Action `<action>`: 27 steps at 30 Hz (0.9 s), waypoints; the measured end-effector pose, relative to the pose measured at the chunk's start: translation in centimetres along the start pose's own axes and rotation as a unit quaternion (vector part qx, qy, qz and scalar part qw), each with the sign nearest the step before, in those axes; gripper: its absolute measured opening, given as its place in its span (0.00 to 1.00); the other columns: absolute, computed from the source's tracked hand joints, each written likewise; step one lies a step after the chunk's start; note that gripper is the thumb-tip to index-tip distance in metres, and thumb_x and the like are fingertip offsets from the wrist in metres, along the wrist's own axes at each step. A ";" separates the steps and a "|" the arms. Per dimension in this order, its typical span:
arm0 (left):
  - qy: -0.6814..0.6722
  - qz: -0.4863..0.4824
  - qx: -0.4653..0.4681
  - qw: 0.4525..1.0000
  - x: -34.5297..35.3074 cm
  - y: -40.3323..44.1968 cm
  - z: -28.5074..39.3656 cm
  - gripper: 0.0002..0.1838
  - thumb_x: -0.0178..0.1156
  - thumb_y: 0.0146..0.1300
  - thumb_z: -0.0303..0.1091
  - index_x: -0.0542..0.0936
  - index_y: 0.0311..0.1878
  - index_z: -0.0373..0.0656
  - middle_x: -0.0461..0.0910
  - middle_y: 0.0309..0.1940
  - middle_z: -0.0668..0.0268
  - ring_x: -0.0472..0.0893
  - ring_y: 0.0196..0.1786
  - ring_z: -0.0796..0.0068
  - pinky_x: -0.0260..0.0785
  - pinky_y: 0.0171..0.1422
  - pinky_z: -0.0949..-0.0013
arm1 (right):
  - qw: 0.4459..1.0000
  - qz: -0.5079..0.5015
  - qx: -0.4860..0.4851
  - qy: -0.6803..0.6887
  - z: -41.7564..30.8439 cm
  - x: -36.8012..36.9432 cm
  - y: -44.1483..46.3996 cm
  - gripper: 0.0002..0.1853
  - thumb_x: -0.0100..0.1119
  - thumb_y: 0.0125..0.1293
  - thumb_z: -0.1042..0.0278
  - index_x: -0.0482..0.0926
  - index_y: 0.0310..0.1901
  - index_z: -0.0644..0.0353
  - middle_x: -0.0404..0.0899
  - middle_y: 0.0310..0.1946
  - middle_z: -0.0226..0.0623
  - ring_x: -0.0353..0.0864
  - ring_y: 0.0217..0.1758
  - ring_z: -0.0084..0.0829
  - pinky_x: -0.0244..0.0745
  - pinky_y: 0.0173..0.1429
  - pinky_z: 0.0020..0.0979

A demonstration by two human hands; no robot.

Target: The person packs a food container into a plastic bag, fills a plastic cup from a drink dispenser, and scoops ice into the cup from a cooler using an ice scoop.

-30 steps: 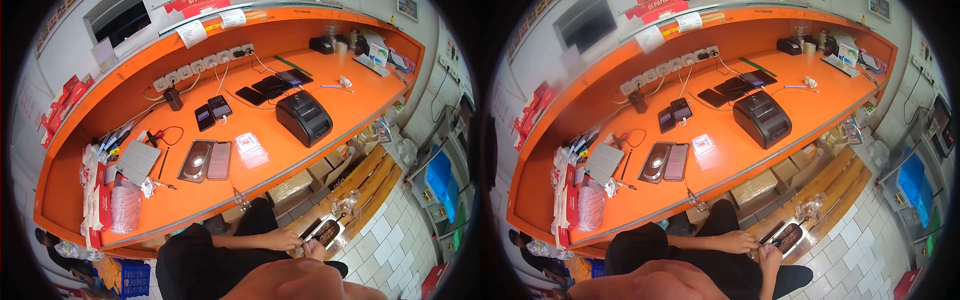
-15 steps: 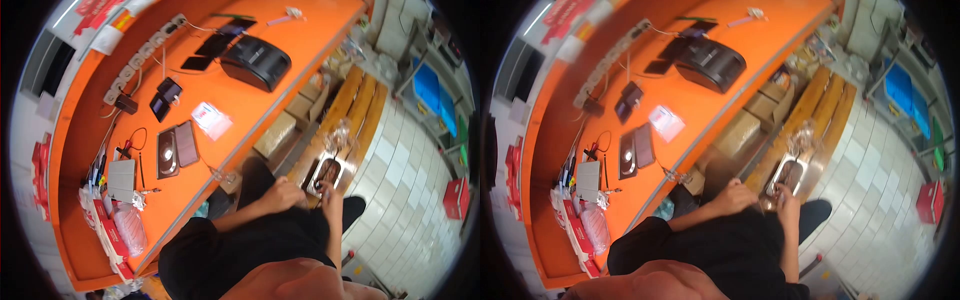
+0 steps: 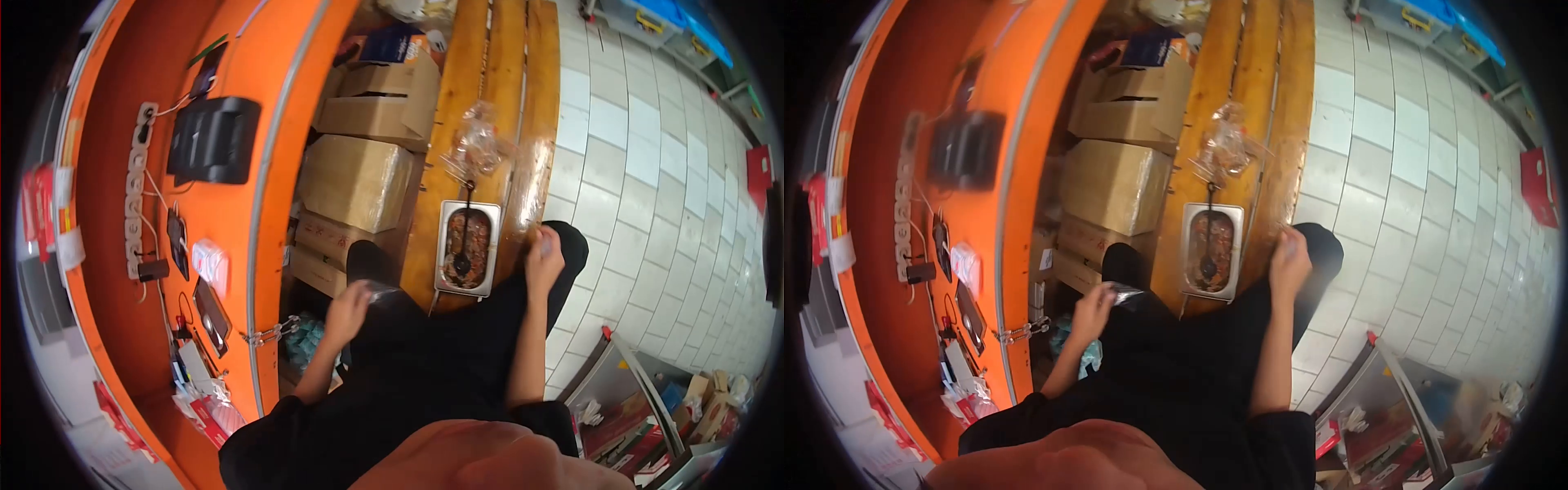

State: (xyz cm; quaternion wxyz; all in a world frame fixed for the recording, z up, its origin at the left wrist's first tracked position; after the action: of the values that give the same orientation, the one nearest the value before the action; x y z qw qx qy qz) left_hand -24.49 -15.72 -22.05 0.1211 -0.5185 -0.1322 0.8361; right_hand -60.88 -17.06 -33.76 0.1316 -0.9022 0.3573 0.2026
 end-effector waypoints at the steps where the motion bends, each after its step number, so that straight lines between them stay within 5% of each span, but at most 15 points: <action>1: 0.005 0.042 -0.002 0.999 -0.9 0.0 -0.3 0.10 0.53 0.64 0.31 0.77 0.45 0.36 0.81 0.33 0.55 0.82 0.38 0.63 0.72 0.43 0.68 | 0.999 -0.027 0.000 -0.026 -0.2 0.7 1.2 0.11 0.53 0.65 0.63 0.78 0.42 0.60 0.80 0.35 0.47 0.81 0.39 0.44 0.73 0.45 0.36; 4: -0.012 0.114 -0.028 0.993 -4.8 0.0 -0.3 0.08 0.56 0.63 0.30 0.78 0.40 0.35 0.81 0.28 0.59 0.80 0.33 0.76 0.71 0.38 0.74 | 0.993 -0.082 -0.002 -0.080 -0.1 2.3 3.9 0.09 0.52 0.65 0.64 0.78 0.41 0.58 0.79 0.34 0.48 0.79 0.37 0.49 0.73 0.41 0.40; 7: 0.079 0.180 0.027 0.980 -7.8 0.3 2.7 0.06 0.64 0.54 0.28 0.79 0.33 0.38 0.75 0.24 0.61 0.74 0.25 0.69 0.66 0.33 0.69 | 0.987 -0.117 0.001 -0.114 -0.3 3.0 5.0 0.08 0.52 0.64 0.65 0.77 0.41 0.57 0.79 0.33 0.47 0.79 0.37 0.49 0.72 0.40 0.41; 14: 0.270 0.183 0.190 0.926 -9.8 1.4 7.4 0.09 0.69 0.46 0.30 0.78 0.28 0.42 0.75 0.23 0.65 0.72 0.28 0.64 0.60 0.36 0.66 | 0.984 -0.146 0.003 -0.106 -0.6 3.4 5.7 0.08 0.51 0.64 0.66 0.77 0.41 0.55 0.80 0.34 0.45 0.79 0.37 0.47 0.72 0.40 0.41; 19: 0.328 0.185 0.130 0.917 -10.8 0.8 7.6 0.11 0.68 0.47 0.30 0.73 0.21 0.42 0.69 0.17 0.66 0.67 0.24 0.65 0.56 0.34 0.64 | 0.981 -0.160 0.006 -0.106 -0.7 3.4 5.4 0.07 0.51 0.64 0.66 0.77 0.41 0.55 0.80 0.33 0.45 0.79 0.37 0.47 0.72 0.39 0.41; 27: 0.367 0.233 0.157 0.887 -12.9 0.6 6.3 0.08 0.64 0.50 0.27 0.73 0.25 0.41 0.72 0.29 0.65 0.68 0.38 0.62 0.55 0.46 0.62 | 0.981 -0.157 -0.015 -0.117 -0.2 3.3 5.2 0.07 0.51 0.63 0.67 0.77 0.41 0.54 0.79 0.33 0.45 0.78 0.37 0.48 0.72 0.40 0.42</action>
State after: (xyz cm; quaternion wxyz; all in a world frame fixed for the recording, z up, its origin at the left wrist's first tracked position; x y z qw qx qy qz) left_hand -24.63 -21.27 -8.80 0.0429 -0.7785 0.1791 0.6000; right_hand -62.30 -22.82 -35.57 0.1894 -0.9192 0.1899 0.2883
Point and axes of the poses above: each hand's wrist, its own y-axis towards the middle knuckle, its own x-axis out of the palm, z = x × y, the point moved 2 cm from there along y, towards the middle knuckle
